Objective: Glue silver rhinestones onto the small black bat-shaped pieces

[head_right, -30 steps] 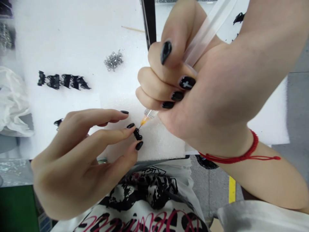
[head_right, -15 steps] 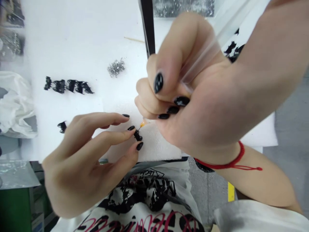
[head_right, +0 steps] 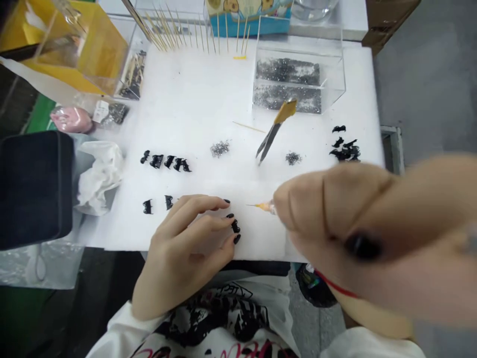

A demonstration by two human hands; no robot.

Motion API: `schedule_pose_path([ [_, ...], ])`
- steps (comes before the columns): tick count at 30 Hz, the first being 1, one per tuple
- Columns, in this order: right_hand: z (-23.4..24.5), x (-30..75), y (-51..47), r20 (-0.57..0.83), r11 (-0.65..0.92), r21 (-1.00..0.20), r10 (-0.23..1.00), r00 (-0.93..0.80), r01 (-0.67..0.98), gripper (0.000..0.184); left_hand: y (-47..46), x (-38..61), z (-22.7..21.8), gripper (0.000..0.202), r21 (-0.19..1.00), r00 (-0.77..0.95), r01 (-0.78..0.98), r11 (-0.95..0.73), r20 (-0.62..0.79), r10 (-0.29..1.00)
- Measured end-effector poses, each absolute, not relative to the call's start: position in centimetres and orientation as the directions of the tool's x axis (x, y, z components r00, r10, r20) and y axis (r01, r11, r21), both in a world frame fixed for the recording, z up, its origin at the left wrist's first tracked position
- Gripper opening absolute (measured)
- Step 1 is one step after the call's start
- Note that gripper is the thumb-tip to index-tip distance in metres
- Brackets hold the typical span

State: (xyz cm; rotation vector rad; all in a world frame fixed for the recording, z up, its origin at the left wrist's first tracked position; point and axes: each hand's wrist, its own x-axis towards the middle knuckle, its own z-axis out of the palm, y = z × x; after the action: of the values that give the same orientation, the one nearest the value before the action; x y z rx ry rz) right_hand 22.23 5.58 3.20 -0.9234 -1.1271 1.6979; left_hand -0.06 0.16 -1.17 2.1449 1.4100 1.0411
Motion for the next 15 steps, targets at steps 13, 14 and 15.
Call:
schedule_pose_path([
  [13, 2.0, 16.2, 9.4, -0.423, -0.429, -0.676, 0.892, -0.161, -0.600, 0.083, 0.3, -0.9, -0.5, 0.016, 0.647, 0.269, 0.627, -0.435, 0.344, 0.900],
  [14, 2.1, 16.1, 9.4, -0.474, -0.469, -0.670, 0.867, -0.154, -0.575, 0.087, 0.3, -1.0, -0.5, 0.015, 0.646, 0.273, 0.624, -0.439, 0.346, 0.898],
  [15, 2.2, 16.0, 9.5, -0.517, -0.511, -0.662, 0.841, -0.159, -0.549, 0.089, 0.3, -1.0, -0.5, 0.015, 0.648, 0.274, 0.623, -0.438, 0.343, 0.898],
])
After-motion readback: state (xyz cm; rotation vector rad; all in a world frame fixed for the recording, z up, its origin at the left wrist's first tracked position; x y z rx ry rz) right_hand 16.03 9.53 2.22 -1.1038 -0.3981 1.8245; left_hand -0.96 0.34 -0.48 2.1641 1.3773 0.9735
